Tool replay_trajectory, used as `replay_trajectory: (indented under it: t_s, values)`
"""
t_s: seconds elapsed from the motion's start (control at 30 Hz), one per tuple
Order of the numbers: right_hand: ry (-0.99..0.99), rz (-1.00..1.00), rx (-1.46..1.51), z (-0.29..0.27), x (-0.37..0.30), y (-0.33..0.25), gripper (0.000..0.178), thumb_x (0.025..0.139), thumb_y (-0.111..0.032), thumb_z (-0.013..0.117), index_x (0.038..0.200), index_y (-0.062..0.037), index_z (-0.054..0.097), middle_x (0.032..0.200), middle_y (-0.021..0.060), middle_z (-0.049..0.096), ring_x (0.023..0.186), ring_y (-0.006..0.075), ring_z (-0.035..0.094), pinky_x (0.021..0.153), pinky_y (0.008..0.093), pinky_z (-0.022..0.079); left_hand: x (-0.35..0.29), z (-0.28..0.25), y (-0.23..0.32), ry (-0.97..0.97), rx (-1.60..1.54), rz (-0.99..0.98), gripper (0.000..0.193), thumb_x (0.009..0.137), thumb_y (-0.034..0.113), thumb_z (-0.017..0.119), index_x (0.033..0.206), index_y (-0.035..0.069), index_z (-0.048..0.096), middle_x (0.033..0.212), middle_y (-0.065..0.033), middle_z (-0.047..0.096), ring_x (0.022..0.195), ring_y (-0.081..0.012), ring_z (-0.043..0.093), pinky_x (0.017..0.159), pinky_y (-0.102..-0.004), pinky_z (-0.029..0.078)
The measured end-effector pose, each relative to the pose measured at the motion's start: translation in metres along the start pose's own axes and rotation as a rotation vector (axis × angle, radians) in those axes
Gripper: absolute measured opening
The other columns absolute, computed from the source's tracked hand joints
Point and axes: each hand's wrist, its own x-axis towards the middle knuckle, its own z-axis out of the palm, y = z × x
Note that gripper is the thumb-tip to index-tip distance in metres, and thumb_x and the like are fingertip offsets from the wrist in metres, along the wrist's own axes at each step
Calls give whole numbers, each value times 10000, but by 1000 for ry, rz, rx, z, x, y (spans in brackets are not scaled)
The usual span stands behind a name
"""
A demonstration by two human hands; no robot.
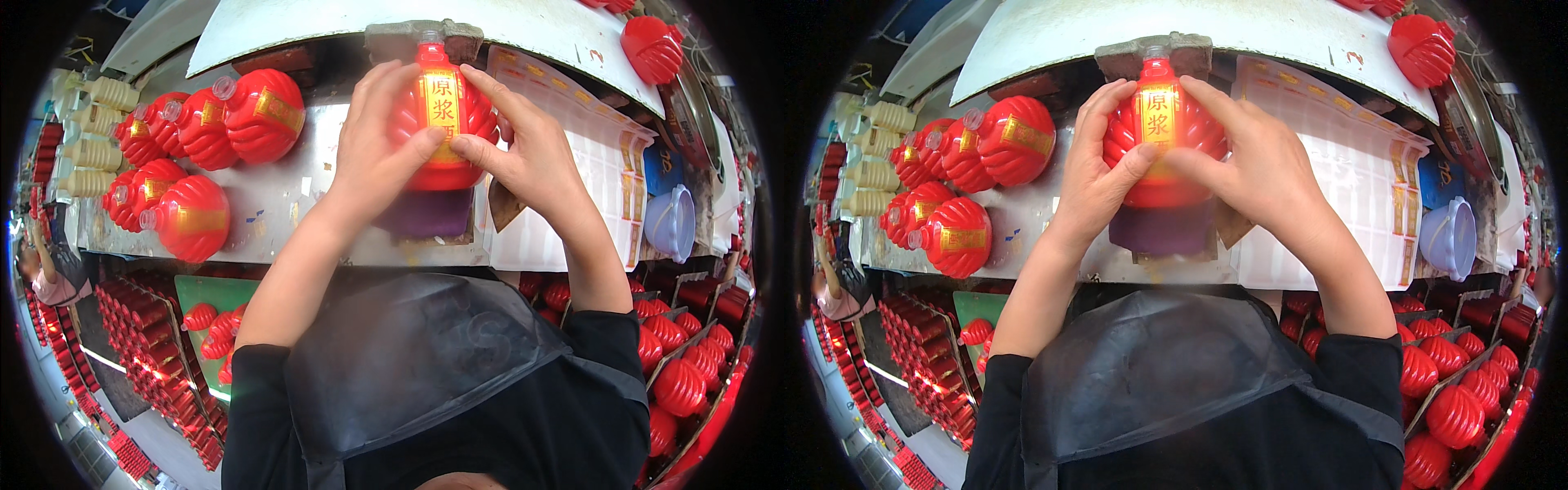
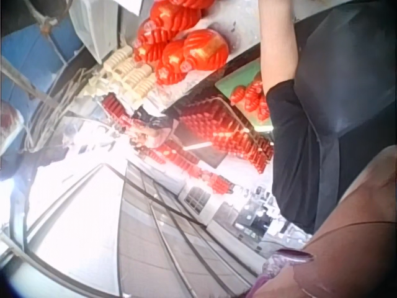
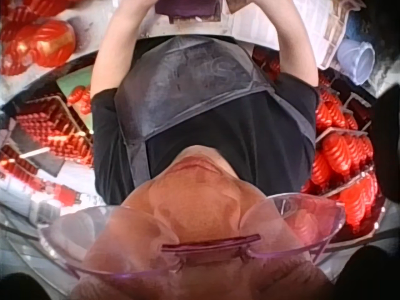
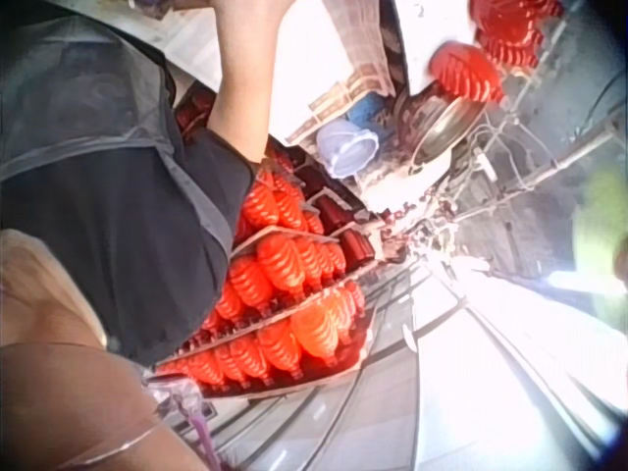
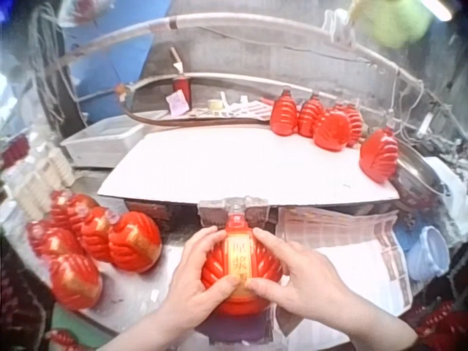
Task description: The person repeatedly picks up red plastic bottles, applies a gold label to each bottle, and places the labeled bottles on the work surface. The process is repeated for multiple bottles in a continuous sequence.
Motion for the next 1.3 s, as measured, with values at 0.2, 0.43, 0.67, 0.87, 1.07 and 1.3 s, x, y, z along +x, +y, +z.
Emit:
replay_trajectory:
  t_s: [0.2, 0.43, 0.67, 0.87, 1.07, 1.3]
  values:
    - [-13, 20, 2, -4, 1, 1, 728, 874, -468, 803, 1499, -143, 617, 1054, 213, 729, 957, 374, 731, 841, 440, 564, 0, 1, -1, 15, 7, 9, 728, 896, 387, 797, 1478, 25, 550, 1551, -253, 480, 1470, -419, 458, 1208, -481, 392]
    - [-20, 22, 8, -2, 1, 2, 756, 854, -470, 812, 1512, -156, 611, 1008, 204, 717, 936, 367, 724, 836, 439, 561, 0, 0, -1, 10, -13, 1, 743, 884, 364, 812, 1483, 16, 544, 1551, -247, 485, 1477, -412, 455, 1214, -476, 391]
    - [-2, -23, -8, -1, 0, 5, 823, 830, -395, 864, 1563, -162, 571, 1249, 182, 742, 784, 206, 605, 762, 346, 547, 0, -1, -3, -8, -8, -6, 780, 877, 364, 820, 1500, 7, 517, 1555, -243, 479, 1481, -403, 450, 1216, -470, 389]
    - [-90, 22, 26, -9, 4, 6, 726, 898, -359, 817, 1554, -152, 583, 1103, 140, 724, 783, 195, 589, 748, 328, 522, 1, -2, -1, -10, -63, -71, 873, 853, 401, 845, 1530, -2, 470, 1532, -240, 489, 1447, -397, 483, 1206, -462, 402]
    - [-75, -174, 144, -14, 20, 8, 396, 1005, -168, 667, 1397, -194, 712, 897, 111, 620, 789, 285, 654, 737, 388, 533, 5, -1, 6, -19, -95, -150, 946, 795, 386, 890, 1544, 7, 454, 1507, -226, 506, 1405, -382, 523, 1172, -459, 442]
    - [-153, -141, 2, -17, 34, 9, 501, 921, -200, 786, 1416, -169, 715, 854, 90, 573, 766, 234, 590, 714, 363, 505, 7, -4, 6, -43, 40, -10, 869, 795, 341, 867, 1545, 82, 514, 1506, -255, 481, 1415, -419, 496, 1179, -489, 425]
